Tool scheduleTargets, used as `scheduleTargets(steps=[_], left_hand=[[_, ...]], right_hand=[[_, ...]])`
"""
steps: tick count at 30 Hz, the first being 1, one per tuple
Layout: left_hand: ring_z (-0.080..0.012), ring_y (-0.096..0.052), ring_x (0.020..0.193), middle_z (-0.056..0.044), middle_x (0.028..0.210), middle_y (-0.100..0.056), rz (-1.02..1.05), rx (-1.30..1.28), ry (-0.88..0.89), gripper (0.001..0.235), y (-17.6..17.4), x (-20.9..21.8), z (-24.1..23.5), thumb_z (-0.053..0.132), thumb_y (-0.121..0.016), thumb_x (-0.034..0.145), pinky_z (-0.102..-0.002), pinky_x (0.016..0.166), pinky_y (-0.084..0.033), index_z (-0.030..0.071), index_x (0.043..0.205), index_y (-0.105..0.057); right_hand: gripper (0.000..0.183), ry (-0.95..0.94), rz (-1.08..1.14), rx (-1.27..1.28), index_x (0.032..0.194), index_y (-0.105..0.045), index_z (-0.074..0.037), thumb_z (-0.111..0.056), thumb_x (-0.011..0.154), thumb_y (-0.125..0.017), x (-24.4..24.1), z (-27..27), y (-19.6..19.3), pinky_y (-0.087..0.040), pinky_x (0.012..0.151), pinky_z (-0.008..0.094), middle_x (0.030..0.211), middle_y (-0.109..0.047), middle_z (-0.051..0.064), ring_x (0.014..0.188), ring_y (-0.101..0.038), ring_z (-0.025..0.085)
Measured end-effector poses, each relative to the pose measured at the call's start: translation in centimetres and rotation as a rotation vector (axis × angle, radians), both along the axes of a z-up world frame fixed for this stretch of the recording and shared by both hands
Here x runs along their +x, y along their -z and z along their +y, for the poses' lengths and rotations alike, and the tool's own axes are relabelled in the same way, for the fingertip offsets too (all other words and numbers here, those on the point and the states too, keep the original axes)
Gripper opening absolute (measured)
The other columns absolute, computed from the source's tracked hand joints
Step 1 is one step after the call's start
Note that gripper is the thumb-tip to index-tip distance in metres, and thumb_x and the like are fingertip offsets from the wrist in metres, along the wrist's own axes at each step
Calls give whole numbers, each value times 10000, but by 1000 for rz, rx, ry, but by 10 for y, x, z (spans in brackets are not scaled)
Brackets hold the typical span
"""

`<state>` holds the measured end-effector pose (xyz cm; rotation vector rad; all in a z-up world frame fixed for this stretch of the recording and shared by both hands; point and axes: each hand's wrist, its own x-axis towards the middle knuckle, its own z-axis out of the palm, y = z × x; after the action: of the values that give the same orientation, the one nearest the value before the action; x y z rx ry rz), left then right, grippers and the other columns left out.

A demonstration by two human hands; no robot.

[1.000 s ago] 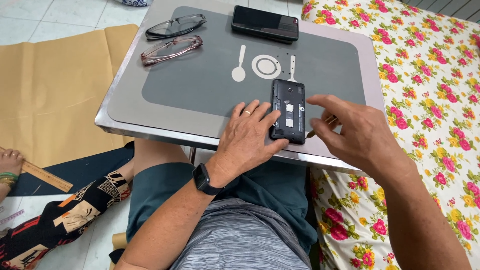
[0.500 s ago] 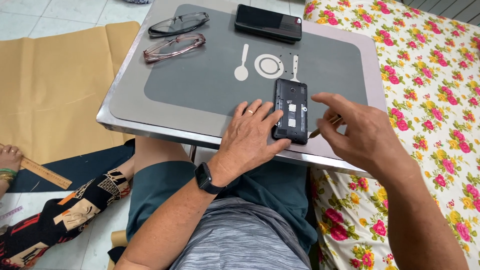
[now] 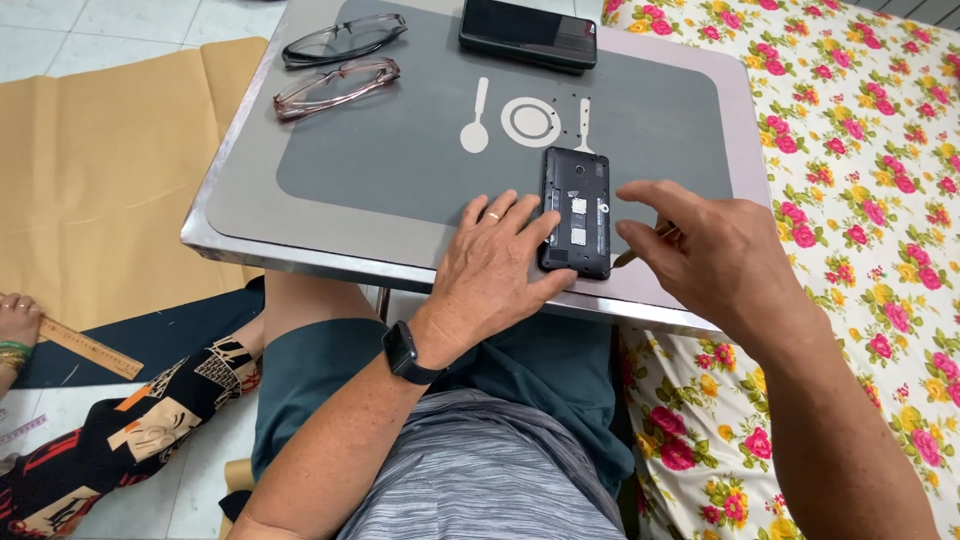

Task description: The person uses a small screwdriver to remove screws from the back of a disassembled smartphone. They carefully place the removed screws onto a gray silicone mat on the table.

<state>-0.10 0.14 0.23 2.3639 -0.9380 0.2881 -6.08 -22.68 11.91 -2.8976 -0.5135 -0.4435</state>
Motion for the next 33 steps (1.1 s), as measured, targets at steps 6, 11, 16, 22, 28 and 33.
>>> scheduleTargets(steps=[6, 11, 16, 22, 28, 33], left_hand=[[-424, -470, 1486, -178, 1549, -581, -13, 15, 11, 683, 1, 1, 1, 598, -641, 993, -590, 1260, -251, 127, 1485, -587], [-420, -454, 1508, -185, 1573, -571, 10, 13, 9, 679, 2, 1, 0, 595, -641, 990, -589, 1264, -236, 131, 1483, -597], [-427, -472, 1495, -186, 1559, -583, -14, 20, 9, 666, 2, 2, 0, 590, -664, 981, -590, 1248, -263, 134, 1463, -607], [-429, -510, 1445, -162, 1512, -608, -83, 53, 21, 638, -2, 0, 4, 577, -702, 976, -590, 1221, -303, 147, 1438, -608], [-422, -463, 1497, -142, 1569, -590, -8, 62, 39, 673, -9, -1, 6, 602, -673, 980, -594, 1246, -261, 168, 1492, -617], [-459, -381, 1538, -152, 1635, -499, 38, 138, 117, 787, -13, 2, 12, 624, -730, 920, -631, 1257, -202, 187, 1545, -538]], right_hand=[[380, 21, 126, 2, 1412, -692, -187, -123, 1039, -653, -5, 10, -16, -503, 596, 459, 871, -826, 13, 549, -680, 283], [253, 0, -19, -63, 1334, -738, -152, -241, 1097, -748, 0, -1, 2, -474, 540, 430, 769, -776, 41, 519, -642, 277], [282, 17, 37, 2, 1349, -744, -135, -106, 1077, -674, -2, 4, -6, -435, 550, 437, 590, -654, 70, 452, -495, 267], [394, -1, 36, -93, 1452, -706, -110, -214, 1078, -771, -3, 7, -12, -535, 561, 442, 851, -804, 72, 694, -757, 288], [426, -60, 175, 73, 1455, -665, -120, -122, 1030, -693, -3, 13, -21, -533, 669, 489, 934, -798, 68, 790, -744, 307], [427, -168, 146, 66, 1433, -653, -106, -28, 1014, -630, -2, 5, -23, -460, 624, 486, 842, -733, 57, 635, -659, 347]])
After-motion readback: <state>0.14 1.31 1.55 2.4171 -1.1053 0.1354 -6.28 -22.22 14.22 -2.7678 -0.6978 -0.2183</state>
